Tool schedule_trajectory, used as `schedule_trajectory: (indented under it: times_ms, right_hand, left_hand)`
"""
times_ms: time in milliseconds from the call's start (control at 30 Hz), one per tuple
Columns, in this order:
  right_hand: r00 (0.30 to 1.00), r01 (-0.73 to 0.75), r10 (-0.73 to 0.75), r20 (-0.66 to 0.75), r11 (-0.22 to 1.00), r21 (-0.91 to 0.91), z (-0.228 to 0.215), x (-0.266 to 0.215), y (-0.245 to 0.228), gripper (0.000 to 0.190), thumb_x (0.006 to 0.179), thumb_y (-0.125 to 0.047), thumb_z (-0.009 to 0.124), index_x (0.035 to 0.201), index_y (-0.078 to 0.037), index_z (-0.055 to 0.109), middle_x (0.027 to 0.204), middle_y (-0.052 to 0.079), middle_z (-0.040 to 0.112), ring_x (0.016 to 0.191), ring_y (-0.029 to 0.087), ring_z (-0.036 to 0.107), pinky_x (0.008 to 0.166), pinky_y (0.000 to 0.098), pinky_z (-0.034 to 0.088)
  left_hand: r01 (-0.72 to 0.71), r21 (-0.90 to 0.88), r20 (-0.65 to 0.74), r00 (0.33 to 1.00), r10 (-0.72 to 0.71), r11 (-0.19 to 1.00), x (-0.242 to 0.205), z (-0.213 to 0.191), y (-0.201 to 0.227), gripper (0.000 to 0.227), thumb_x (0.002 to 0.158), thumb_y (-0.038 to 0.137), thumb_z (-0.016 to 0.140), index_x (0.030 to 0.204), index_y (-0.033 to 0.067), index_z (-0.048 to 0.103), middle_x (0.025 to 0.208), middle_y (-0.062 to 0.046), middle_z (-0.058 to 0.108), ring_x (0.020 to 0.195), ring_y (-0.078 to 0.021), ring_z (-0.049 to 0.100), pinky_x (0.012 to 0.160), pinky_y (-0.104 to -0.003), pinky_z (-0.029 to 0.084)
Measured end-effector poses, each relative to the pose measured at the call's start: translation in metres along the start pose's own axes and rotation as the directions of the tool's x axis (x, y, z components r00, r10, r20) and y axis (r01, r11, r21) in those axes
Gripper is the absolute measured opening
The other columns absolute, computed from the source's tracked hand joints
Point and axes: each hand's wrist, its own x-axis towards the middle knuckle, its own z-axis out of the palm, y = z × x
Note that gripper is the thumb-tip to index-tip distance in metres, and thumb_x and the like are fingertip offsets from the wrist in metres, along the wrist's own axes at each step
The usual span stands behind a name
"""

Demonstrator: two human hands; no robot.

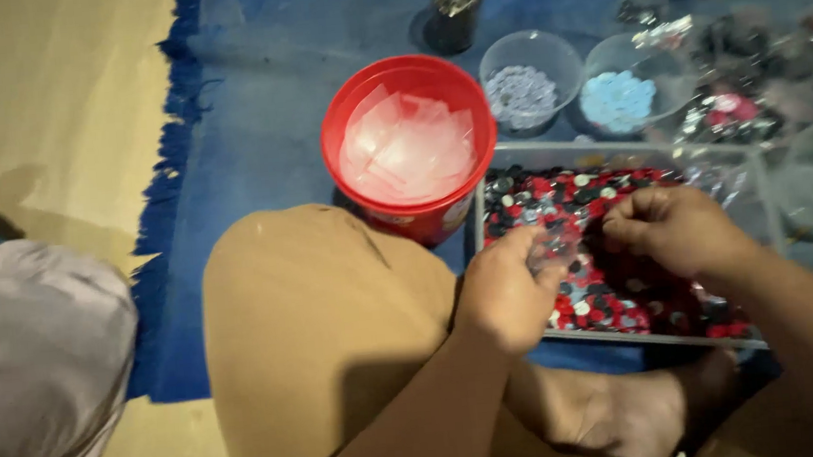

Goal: Sorting and placing small buttons into a plastic bag while sitting on the floor.

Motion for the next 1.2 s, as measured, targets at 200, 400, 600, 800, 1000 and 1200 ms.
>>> schedule_trajectory:
  times_ms: [200, 400, 600, 800, 1000, 1200]
  right_hand:
    - [0.955, -0.147, 0.057, 0.293, 0.944, 0.296, -0.030, -0.013, -0.008, 0.017, 0.099, -0.006, 0.068, 0.091, 0.008, 0.073, 0.069, 0.017, 0.064, 0.054, 0.019, 0.050, 0.043, 0.0314, 0.035]
    - [0.928, -0.198, 0.071, 0.367, 0.926, 0.322, -0.030, -0.026, -0.026, 0.016, 0.097, -0.007, 0.069, 0.088, 0.006, 0.067, 0.073, 0.019, 0.067, 0.047, 0.017, 0.047, 0.038, 0.0290, 0.034]
    - [0.971, -0.124, 0.106, 0.212, 0.990, 0.073, -0.012, -0.050, -0.065, 0.018, 0.088, -0.001, 0.080, 0.082, 0.013, 0.071, 0.066, 0.024, 0.068, 0.045, 0.025, 0.058, 0.036, 0.0336, 0.047]
    - [0.964, -0.037, 0.134, 0.228, 0.922, -0.386, 0.004, -0.042, -0.093, 0.018, 0.082, -0.011, 0.085, 0.086, 0.006, 0.080, 0.068, 0.023, 0.077, 0.048, 0.027, 0.070, 0.042, 0.0362, 0.059]
    - [0.976, 0.055, 0.095, 0.196, 0.762, -0.645, 0.020, -0.060, -0.128, 0.022, 0.079, -0.013, 0.069, 0.087, -0.001, 0.086, 0.066, 0.017, 0.077, 0.051, 0.025, 0.073, 0.045, 0.0341, 0.062]
    - [0.956, 0.210, -0.006, 0.294, 0.714, -0.668, 0.005, -0.052, -0.123, 0.020, 0.083, -0.034, 0.081, 0.083, -0.017, 0.091, 0.079, 0.008, 0.085, 0.076, 0.026, 0.077, 0.078, 0.0373, 0.062]
  left_hand:
    - [-0.045, 0.011, 0.134, 0.990, 0.043, 0.999, 0.000, 0.001, 0.006, 0.042, 0.080, 0.010, 0.073, 0.121, 0.0115, 0.068, 0.110, -0.007, 0.077, 0.094, -0.0276, 0.073, 0.081, -0.039, 0.058]
    - [-0.123, 0.041, 0.104, 0.988, 0.118, 0.992, 0.004, -0.001, 0.010, 0.035, 0.077, 0.012, 0.075, 0.112, 0.0109, 0.070, 0.103, -0.010, 0.077, 0.089, -0.0322, 0.073, 0.077, -0.042, 0.057]
    - [-0.024, 0.115, 0.302, 0.953, -0.011, 0.993, 0.012, -0.002, 0.018, 0.046, 0.084, 0.023, 0.078, 0.128, 0.0179, 0.067, 0.115, -0.009, 0.073, 0.118, -0.0296, 0.068, 0.100, -0.042, 0.057]
    - [0.031, 0.136, 0.351, 0.933, -0.077, 0.990, 0.009, -0.013, 0.027, 0.047, 0.085, 0.024, 0.076, 0.131, 0.0174, 0.066, 0.116, -0.008, 0.073, 0.119, -0.0284, 0.067, 0.101, -0.041, 0.057]
    - [0.048, 0.113, 0.290, 0.954, -0.079, 0.992, 0.004, -0.014, 0.024, 0.046, 0.085, 0.023, 0.070, 0.130, 0.0136, 0.067, 0.114, -0.011, 0.074, 0.117, -0.0322, 0.068, 0.101, -0.046, 0.056]
    - [0.152, -0.068, 0.119, 0.982, -0.143, 0.986, 0.012, -0.005, 0.015, 0.037, 0.070, 0.028, 0.080, 0.106, 0.0227, 0.076, 0.089, -0.001, 0.078, 0.102, -0.0226, 0.075, 0.088, -0.038, 0.061]
